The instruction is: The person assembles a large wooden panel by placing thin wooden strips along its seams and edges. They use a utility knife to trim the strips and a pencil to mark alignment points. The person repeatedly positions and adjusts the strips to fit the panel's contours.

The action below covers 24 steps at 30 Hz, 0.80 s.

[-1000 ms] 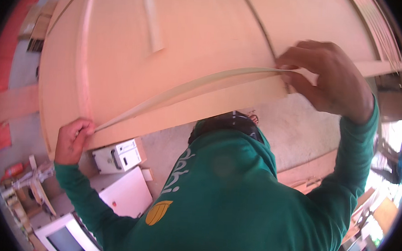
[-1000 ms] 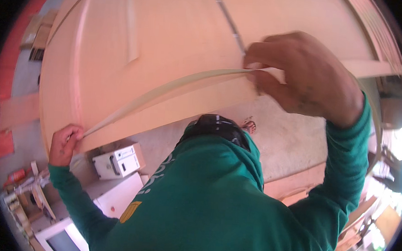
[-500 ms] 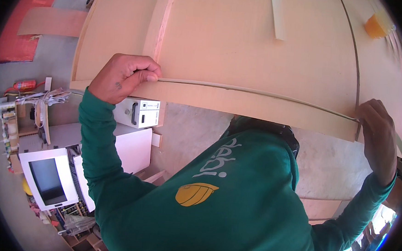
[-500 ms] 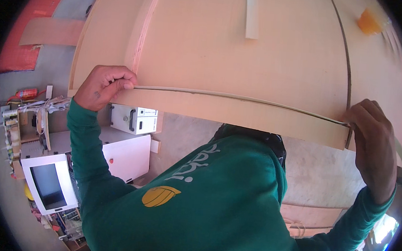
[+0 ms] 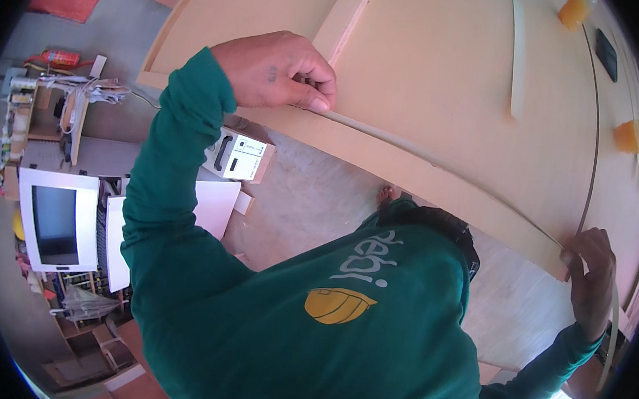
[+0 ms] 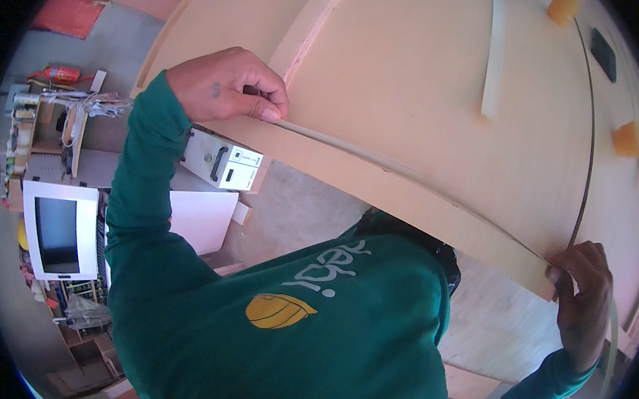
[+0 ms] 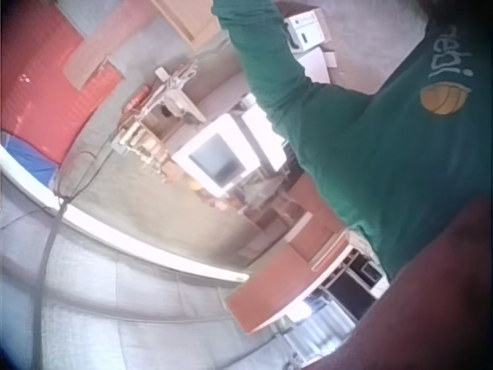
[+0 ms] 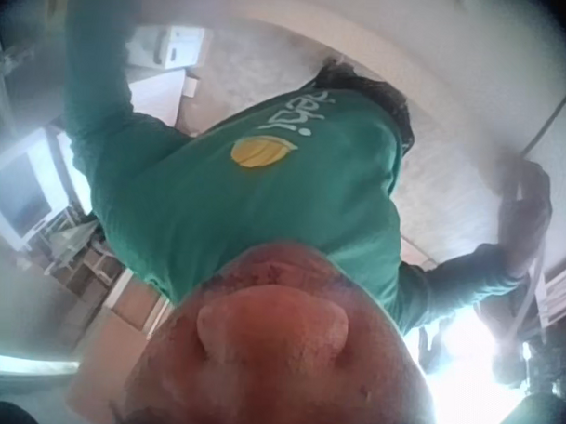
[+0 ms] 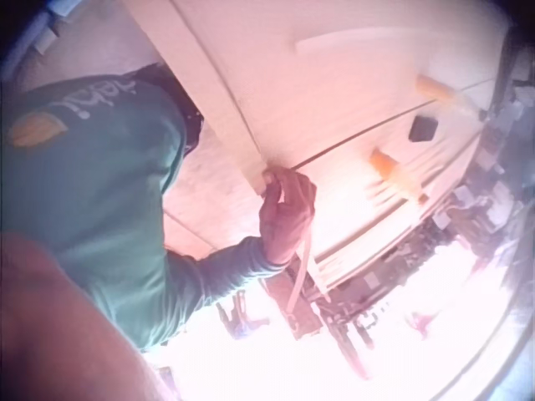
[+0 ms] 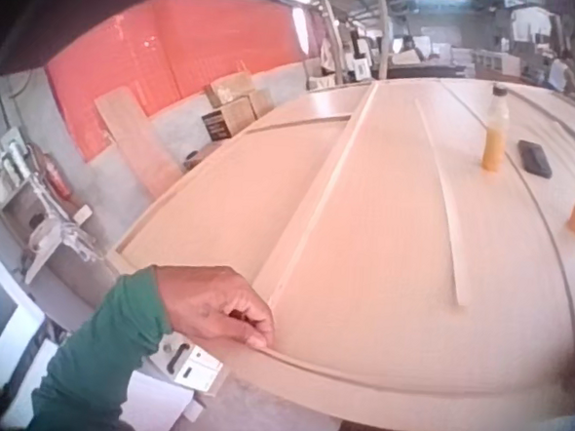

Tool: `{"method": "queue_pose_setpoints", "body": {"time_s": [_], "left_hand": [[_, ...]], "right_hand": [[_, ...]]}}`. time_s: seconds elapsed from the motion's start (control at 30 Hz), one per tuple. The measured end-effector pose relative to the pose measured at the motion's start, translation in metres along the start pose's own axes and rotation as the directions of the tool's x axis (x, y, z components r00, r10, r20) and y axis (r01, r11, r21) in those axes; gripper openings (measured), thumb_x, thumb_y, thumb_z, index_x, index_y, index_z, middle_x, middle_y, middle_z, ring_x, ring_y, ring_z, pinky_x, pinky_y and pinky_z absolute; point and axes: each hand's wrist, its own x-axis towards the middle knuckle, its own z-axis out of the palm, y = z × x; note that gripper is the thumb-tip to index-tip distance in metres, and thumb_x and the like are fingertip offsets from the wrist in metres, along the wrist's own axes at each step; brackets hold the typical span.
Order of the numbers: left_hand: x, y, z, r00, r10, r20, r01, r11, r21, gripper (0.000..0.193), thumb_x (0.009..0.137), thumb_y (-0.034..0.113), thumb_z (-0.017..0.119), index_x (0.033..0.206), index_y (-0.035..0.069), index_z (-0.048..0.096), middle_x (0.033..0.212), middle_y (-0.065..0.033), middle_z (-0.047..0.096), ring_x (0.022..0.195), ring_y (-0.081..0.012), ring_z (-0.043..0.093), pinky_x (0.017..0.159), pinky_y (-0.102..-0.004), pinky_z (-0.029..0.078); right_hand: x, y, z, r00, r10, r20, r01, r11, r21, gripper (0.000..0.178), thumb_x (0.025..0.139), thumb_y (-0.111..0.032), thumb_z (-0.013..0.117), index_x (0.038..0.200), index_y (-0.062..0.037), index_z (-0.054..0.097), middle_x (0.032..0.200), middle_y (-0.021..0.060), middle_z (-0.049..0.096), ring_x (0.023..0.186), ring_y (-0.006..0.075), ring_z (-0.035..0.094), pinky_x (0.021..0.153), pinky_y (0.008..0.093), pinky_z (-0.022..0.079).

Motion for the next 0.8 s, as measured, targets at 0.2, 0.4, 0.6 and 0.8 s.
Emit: {"method": "queue_pose_setpoints", "body": {"time_s": [0.2,0.4,0.6,0.8], "left_hand": [[0.000,0.009,-0.007,0.999,0.025,0.030,-0.026,0.999,0.031,0.022,0.100,0.018,0.080,0.106,-0.003,0.079,0.087,-0.0078,0.077,0.078,-0.0177,0.067,0.077,-0.0365,0.054],[-0.001,0.007,0.000,0.986,0.168,0.010,-0.168,0.976,0.137,0.019,0.098,0.017,0.079,0.103,-0.002,0.079,0.089,-0.0113,0.078,0.080,-0.0202,0.070,0.080,-0.0388,0.056],[-0.008,0.002,0.015,0.992,-0.070,-0.105,0.060,0.994,-0.093,0.013,0.094,0.008,0.077,0.094,-0.006,0.075,0.085,-0.0073,0.075,0.083,-0.0134,0.068,0.081,-0.0326,0.055],[-0.003,0.017,0.018,0.985,-0.034,-0.168,0.027,0.999,-0.040,0.012,0.093,0.005,0.078,0.095,-0.006,0.075,0.082,-0.0114,0.075,0.078,-0.0171,0.068,0.076,-0.0337,0.054]], "right_hand": [[-0.001,-0.008,-0.009,0.999,-0.018,0.042,0.020,0.999,-0.037,0.013,0.081,0.009,0.070,0.092,0.0024,0.070,0.081,0.0139,0.057,0.086,0.0331,0.059,0.085,0.0447,0.049],[-0.009,0.004,-0.008,0.992,-0.113,0.053,0.117,0.991,-0.068,0.020,0.087,-0.004,0.078,0.107,-0.0044,0.080,0.102,0.0126,0.077,0.106,0.0387,0.066,0.105,0.0485,0.050],[0.007,0.013,-0.013,0.961,-0.262,0.087,0.266,0.963,-0.043,0.015,0.092,-0.009,0.079,0.107,-0.0055,0.080,0.090,0.0103,0.072,0.095,0.0353,0.068,0.096,0.0481,0.051],[0.000,0.012,-0.018,0.970,-0.238,0.056,0.239,0.971,-0.006,0.014,0.093,-0.003,0.077,0.107,-0.0037,0.080,0.095,0.0117,0.074,0.096,0.0363,0.070,0.092,0.0471,0.051]]}}
